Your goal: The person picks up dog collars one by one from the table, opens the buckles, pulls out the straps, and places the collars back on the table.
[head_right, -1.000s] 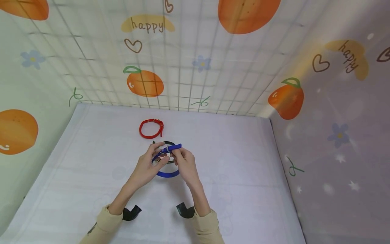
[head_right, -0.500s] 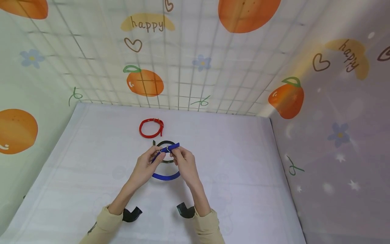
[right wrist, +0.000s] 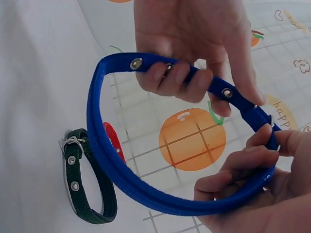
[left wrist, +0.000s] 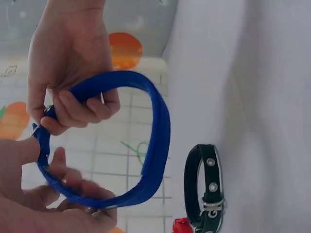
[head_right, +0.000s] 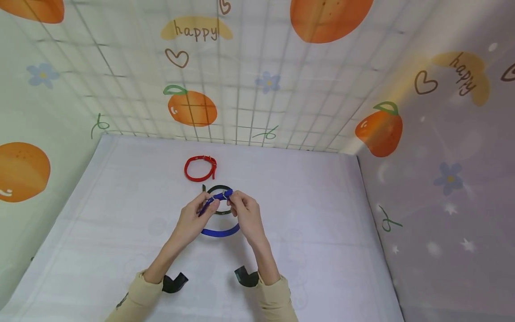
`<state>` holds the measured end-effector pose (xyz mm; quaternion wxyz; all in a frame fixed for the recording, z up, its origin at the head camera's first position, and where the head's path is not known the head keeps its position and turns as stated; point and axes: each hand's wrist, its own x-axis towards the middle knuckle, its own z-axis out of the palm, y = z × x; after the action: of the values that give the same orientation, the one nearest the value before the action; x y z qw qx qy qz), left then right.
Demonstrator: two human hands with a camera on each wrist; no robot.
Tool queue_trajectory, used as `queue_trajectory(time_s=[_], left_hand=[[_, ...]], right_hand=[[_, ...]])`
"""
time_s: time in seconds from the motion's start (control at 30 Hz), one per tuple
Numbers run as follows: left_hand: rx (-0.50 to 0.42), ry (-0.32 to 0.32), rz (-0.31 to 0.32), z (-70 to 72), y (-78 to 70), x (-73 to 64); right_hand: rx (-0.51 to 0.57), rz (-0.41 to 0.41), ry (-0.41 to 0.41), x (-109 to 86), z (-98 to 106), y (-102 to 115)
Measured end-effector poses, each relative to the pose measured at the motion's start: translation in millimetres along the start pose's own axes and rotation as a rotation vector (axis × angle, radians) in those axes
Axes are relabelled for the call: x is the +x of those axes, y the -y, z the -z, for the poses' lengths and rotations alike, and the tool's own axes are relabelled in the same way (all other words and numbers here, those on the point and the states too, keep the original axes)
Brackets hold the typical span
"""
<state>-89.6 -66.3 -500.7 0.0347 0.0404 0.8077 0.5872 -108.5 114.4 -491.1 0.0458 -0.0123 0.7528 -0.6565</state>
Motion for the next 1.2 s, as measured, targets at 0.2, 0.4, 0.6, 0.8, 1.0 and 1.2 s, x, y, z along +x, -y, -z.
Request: queue_trajectory(time_s=[0.2, 0.4, 0.6, 0.8, 1.0, 1.2], left_hand=[[0.008, 0.101, -0.079, 2.9, -0.9, 0.0], [-0.053, 0.096, -0.087, 2.3, -3.9, -0.3], [-0.117, 0.025, -0.008, 1.1, -4.8, -0.3], [-0.121, -0.026, 0.045, 0.3, -6.0, -2.3], [-0.104, -0.053, 0.06, -1.0, -6.0, -3.0], [-0.076, -0.042, 0.056, -1.5, -4.0, -3.0]], right_hand=[[-0.005, 0.004, 0.004, -0.6, 0.5, -2.8], [0.001, -0.005, 0.025, -1.3, -0.7, -3.6], [0.007, -0.006, 0.023, -0.7, -1.7, -1.6], [0.021, -0.015, 0.014, -1.1, -1.7, -1.5], [0.02, -0.008, 0.01, -1.6, -1.7, -1.7], [0.027, -0.008, 0.011, -2.3, -1.3, -1.5]])
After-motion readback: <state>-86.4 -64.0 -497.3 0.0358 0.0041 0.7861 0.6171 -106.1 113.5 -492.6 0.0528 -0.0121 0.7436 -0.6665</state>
